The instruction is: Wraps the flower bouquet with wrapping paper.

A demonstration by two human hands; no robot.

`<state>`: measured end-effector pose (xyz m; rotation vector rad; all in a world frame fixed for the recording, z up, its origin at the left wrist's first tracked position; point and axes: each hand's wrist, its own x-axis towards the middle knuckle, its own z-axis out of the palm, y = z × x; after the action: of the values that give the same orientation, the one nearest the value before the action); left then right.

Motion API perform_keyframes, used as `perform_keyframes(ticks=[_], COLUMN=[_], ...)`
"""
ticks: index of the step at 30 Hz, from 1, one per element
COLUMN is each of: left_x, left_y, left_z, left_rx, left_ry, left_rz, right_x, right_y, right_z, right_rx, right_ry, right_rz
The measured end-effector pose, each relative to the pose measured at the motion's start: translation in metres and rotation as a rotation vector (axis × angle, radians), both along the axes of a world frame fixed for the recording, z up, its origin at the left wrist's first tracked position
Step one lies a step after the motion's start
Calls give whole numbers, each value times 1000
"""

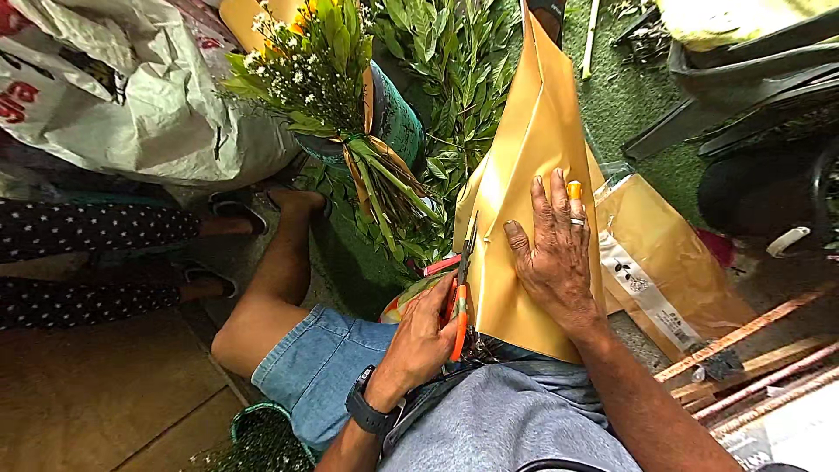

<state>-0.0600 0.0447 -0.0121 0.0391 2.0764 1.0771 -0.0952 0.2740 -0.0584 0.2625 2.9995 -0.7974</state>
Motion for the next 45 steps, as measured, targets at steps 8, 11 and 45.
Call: perform_keyframes(ticks=[8,11,45], left_x=[-3,-10,81], left_y=[1,4,-66], left_z=[-1,-2,82], left_rx=[4,24,-208], left_ry=[-21,-11,15], left_rz=[14,27,-139], right_x=[0,1,-11], right_y=[0,1,-3], right_z=[-2,-1,3], right_rx=[4,6,-111], right_ry=[15,10,1], right_rz=[8,10,-6])
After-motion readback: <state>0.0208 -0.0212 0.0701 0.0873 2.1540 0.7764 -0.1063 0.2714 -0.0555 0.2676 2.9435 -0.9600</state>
